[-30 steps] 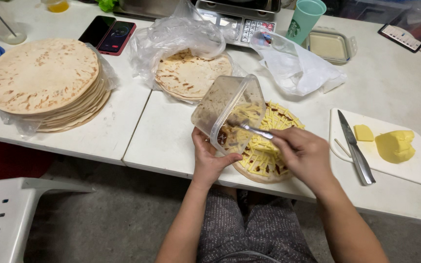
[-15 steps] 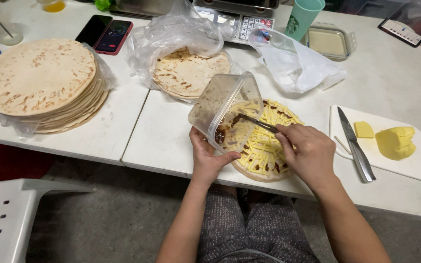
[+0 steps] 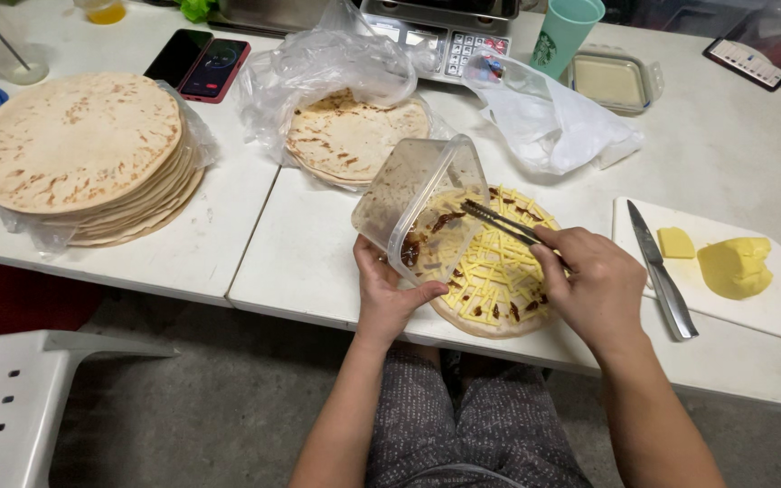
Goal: The person sits at a table and arranges strips of cheese by hand into a lattice pattern over a round flatbread. They then use tongs to pick dollops of a dark paste from a plastic container and place the dollops one at a time across the cheese-covered flatbread.
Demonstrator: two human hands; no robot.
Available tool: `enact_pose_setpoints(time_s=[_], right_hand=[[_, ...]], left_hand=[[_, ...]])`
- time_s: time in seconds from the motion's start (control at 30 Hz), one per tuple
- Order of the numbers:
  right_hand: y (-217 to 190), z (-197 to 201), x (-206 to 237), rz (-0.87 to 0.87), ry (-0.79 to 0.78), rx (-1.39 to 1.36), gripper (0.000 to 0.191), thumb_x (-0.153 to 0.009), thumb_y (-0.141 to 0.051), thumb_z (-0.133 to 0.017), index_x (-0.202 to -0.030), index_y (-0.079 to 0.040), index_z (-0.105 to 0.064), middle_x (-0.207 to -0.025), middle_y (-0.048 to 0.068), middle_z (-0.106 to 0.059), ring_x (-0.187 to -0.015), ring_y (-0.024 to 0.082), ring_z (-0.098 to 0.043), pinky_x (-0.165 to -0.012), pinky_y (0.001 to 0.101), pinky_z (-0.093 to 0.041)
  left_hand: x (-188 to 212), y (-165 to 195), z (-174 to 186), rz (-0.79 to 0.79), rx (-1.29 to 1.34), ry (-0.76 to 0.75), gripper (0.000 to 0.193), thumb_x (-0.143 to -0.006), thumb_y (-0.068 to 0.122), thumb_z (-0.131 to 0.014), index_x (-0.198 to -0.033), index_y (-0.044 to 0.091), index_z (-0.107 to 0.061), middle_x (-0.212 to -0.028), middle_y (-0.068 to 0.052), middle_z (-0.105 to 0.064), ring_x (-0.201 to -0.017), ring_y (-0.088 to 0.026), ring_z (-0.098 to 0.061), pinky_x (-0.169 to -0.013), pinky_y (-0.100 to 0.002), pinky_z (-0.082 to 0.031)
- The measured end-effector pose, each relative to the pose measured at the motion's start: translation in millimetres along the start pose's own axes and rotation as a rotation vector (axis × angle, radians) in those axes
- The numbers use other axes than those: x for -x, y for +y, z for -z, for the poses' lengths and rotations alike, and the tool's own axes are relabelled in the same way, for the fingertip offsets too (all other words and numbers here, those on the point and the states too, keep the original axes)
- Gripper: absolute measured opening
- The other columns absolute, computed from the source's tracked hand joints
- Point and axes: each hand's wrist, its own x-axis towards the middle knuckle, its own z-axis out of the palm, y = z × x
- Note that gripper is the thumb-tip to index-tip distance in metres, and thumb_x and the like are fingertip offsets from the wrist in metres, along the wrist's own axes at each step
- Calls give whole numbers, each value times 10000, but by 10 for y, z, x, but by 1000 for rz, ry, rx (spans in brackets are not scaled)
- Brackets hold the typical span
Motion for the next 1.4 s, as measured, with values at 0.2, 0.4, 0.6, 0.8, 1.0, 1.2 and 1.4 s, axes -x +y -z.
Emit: enact_pose_setpoints(time_s=[0.2,0.4,0.6,0.8,1.0,1.2,1.4], right_hand=[[-3,-8,-14,66,18,-15,143,-918,-177,-772,-1037,-106,-808,-893,41,-760,-758,189,-714,-652,322,-546],[-37,-44,-20,85,-35,22,120,-885,-173,-783,-981,-115,-825,-839,40,-764,-695,196,-700,-579,342,-524],[45,-4,-18,71,59,-100,105,-940,-142,-784,-1035,-100,-800,-904,44,-761,-719,154,-696,-639,296,-549],[159,71,-8,-83,57,-175,126,-955,-123,-790,-1077,-96,-809,-868,46,-760,-637,127,-658,-550,280,-497],[49,-120,-31,126,24,-2,123,-877,-130,-797,-989,-90,-828,-821,56,-772,-638,172,-675,-564,321,-520],[44,-46,-33,-74,-24,-263,135,-924,-138,-783,-1047,-92,-817,-905,63,-783,-669,136,-696,-580,267,-538],[58,-37,-29,-178,-53,-407,177,-925,-132,-766,-1093,-86,-799,-863,54,-764,-667,143,-687,-579,284,-530]], left_hand=[[-1,4,-3,5,-3,-1,1242,-645,206,-969,-1542,68,-121,-1535,-187,-371,-1417,-324,-493,-1137,-435,-481],[-5,-19,7,17,-70,-4,1257,-622,228,-972,-1529,54,-119,-1498,-184,-376,-1384,-316,-511,-1097,-445,-516],[-1,-49,22,-25,-14,-13,1243,-656,234,-977,-1540,34,-127,-1494,-196,-385,-1384,-318,-508,-1159,-461,-533],[-22,-25,22,1,-58,16,1236,-651,239,-968,-1534,31,-127,-1483,-197,-394,-1373,-317,-524,-1096,-445,-523],[-27,-15,9,24,-84,14,1236,-649,245,-960,-1531,31,-122,-1480,-198,-411,-1362,-322,-543,-1071,-441,-540],[-15,-41,29,-4,-30,8,1239,-677,218,-973,-1550,28,-115,-1486,-209,-403,-1384,-324,-519,-1159,-452,-536],[-24,-47,19,36,-78,29,1250,-642,241,-971,-1533,28,-120,-1472,-201,-420,-1361,-319,-540,-1067,-444,-542]])
